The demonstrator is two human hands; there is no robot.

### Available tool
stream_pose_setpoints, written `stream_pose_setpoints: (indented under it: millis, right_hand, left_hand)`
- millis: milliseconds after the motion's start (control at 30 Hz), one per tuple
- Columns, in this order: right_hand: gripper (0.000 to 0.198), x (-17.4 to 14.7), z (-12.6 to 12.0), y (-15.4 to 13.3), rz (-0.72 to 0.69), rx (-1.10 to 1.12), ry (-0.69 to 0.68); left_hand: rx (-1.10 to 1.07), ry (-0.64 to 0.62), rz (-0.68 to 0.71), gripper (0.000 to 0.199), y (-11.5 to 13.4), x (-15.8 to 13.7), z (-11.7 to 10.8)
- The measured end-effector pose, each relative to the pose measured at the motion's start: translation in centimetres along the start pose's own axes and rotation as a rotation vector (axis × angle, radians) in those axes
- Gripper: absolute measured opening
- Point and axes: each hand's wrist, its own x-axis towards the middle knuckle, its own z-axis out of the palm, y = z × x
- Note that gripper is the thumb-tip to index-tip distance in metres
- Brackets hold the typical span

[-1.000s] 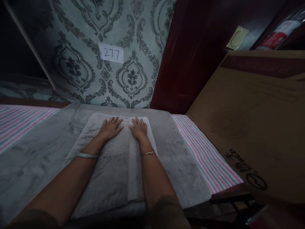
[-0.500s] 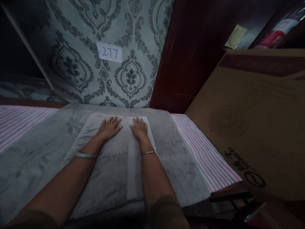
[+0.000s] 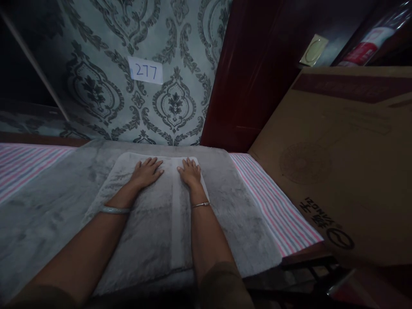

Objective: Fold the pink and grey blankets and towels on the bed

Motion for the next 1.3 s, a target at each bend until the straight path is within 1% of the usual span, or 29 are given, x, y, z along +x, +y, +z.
stream_pose_setpoints:
  millis: [400,467,567,667,733,767,900,967,1067,1200,1300]
  right_hand:
    - [0.059,-0.1,0.2,0.2,0.000,-0.007,0.037]
    - [0.058,-0.3,-0.1,0.1,0.011,0.005,0.037]
    - [0.056,-1.0,-1.1,0.2,0.026,0.039,0.013]
    - [0.050,-2.8,-2.4,0.5,0.002,0.065,-0.014]
    - [0.045,-4.7,-2.7,0.9,-0.025,0.072,-0.015]
    - [0.044,-5.8,-2.6,1.0,-0.049,0.081,0.007]
    - [0.046,-10.1,-0.4,1.6,-0.222,0.151,0.142]
    - [0.047,-11.6,0.8,1.6,-0.266,0.169,0.186]
    - [0.036,-12.6,1.6,1.2,-0.244,0.185,0.234]
    - [0.022,-13.0,1.4,0.4,-0.202,0.180,0.295]
    - [0.016,-13.3,1.1,-0.2,-0.200,0.123,0.315]
  left_hand:
    - [-0.014,0.003,-0.003,0.060,0.1,0.1,0.1]
    - [-0.016,-0.001,-0.005,0.060,0.1,0.1,0.0]
    - [-0.020,-0.013,-0.007,0.061,0.1,0.1,-0.1]
    - [-0.023,-0.015,-0.001,0.061,0.1,0.1,-0.4]
    - [-0.022,-0.011,0.004,0.061,0.2,0.1,-0.5]
    - [-0.022,-0.008,0.005,0.061,0.2,0.1,-0.5]
    - [-0.026,0.014,0.011,0.061,0.2,0.1,-0.4]
    - [-0.030,0.024,0.013,0.061,0.1,0.1,-0.4]
    - [-0.033,0.042,0.019,0.060,0.0,-0.1,-0.3]
    - [-0.034,0.061,0.026,0.059,-0.1,-0.3,-0.3]
    - [-0.033,0.068,0.032,0.059,-0.1,-0.4,-0.3]
